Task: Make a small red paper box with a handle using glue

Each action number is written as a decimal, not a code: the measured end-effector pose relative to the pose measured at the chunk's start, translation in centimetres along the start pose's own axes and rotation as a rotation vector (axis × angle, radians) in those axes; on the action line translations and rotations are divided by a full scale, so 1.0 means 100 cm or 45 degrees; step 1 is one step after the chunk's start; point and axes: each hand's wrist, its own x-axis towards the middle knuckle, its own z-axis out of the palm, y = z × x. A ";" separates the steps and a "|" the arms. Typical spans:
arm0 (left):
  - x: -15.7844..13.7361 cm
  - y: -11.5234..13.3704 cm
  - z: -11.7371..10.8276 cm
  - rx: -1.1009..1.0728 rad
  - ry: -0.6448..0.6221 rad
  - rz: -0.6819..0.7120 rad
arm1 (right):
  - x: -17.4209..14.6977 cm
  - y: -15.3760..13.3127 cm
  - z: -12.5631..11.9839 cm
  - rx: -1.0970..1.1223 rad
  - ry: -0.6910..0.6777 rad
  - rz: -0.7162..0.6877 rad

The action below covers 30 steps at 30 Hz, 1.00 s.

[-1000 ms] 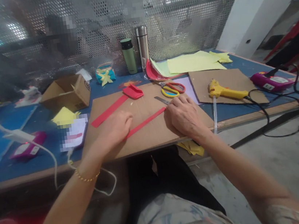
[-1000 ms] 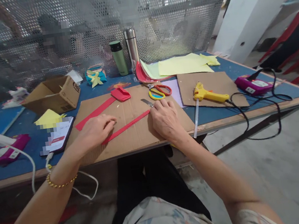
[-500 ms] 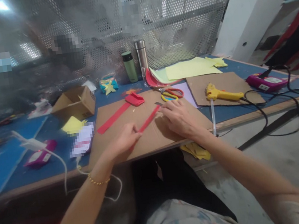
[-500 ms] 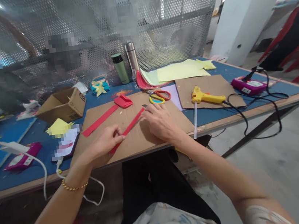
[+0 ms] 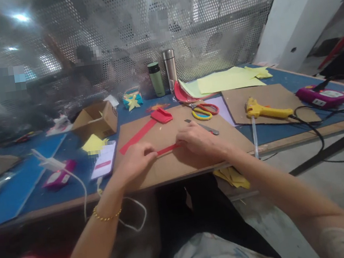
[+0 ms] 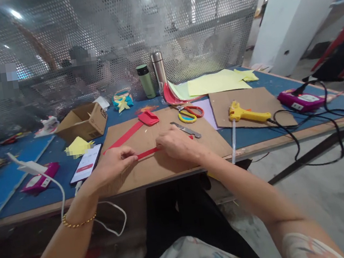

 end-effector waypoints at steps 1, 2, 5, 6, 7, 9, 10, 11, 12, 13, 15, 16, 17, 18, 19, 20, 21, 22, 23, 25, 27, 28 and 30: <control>0.001 0.000 -0.001 0.016 -0.002 0.014 | 0.000 -0.001 -0.001 -0.006 -0.020 0.011; 0.002 0.000 0.000 0.028 0.000 0.029 | 0.000 -0.003 -0.003 -0.004 -0.035 0.016; 0.008 0.002 0.005 0.062 0.014 0.105 | 0.007 -0.014 -0.008 0.037 -0.041 0.009; 0.011 0.003 0.008 0.083 0.023 0.147 | 0.010 -0.018 -0.009 0.051 -0.032 0.002; 0.016 0.003 0.010 0.112 0.038 0.189 | 0.014 -0.020 -0.010 0.059 -0.029 -0.004; 0.027 0.003 0.010 0.171 0.066 0.257 | 0.023 -0.020 -0.011 0.055 -0.031 -0.001; 0.033 0.003 0.008 0.194 0.071 0.272 | 0.027 -0.017 -0.011 0.043 -0.034 0.016; 0.041 0.003 0.004 0.213 0.070 0.271 | 0.031 -0.013 -0.012 0.026 -0.030 0.050; 0.049 0.002 0.000 0.231 0.061 0.258 | 0.035 -0.008 -0.012 0.005 -0.020 0.099; 0.058 0.002 -0.006 0.270 0.059 0.238 | 0.037 -0.003 -0.011 -0.013 -0.007 0.158; 0.080 0.002 -0.017 0.430 0.149 0.178 | 0.039 0.007 -0.010 -0.039 0.018 0.279; 0.092 0.002 -0.021 0.520 0.190 0.149 | 0.039 0.011 -0.009 -0.051 0.032 0.328; 0.105 0.002 -0.024 0.612 0.208 0.128 | 0.039 0.013 -0.008 -0.061 0.040 0.360; 0.118 0.001 -0.026 0.702 0.190 0.094 | 0.038 0.015 -0.007 -0.069 0.047 0.378; 0.131 -0.001 -0.025 0.762 0.154 0.091 | 0.037 0.017 -0.005 -0.076 0.055 0.388; 0.144 -0.002 -0.024 0.801 0.096 0.105 | 0.037 0.017 -0.005 -0.081 0.062 0.396; 0.157 -0.004 -0.021 0.824 0.019 0.138 | 0.036 0.018 -0.004 -0.084 0.061 0.411; 0.169 -0.005 -0.018 0.825 -0.056 0.188 | 0.036 0.018 -0.005 -0.082 0.054 0.433; 0.179 -0.006 -0.015 0.818 -0.117 0.213 | 0.036 0.018 -0.005 -0.077 0.049 0.462; 0.197 -0.007 -0.011 0.833 -0.232 0.244 | 0.035 0.016 -0.007 -0.053 0.035 0.521; 0.208 -0.005 -0.008 0.872 -0.315 0.266 | 0.033 0.014 -0.009 -0.022 0.028 0.552; 0.212 -0.003 -0.008 0.891 -0.343 0.278 | 0.031 0.013 -0.010 -0.011 0.031 0.559; 0.216 0.002 -0.007 0.912 -0.371 0.295 | 0.029 0.012 -0.012 -0.004 0.033 0.563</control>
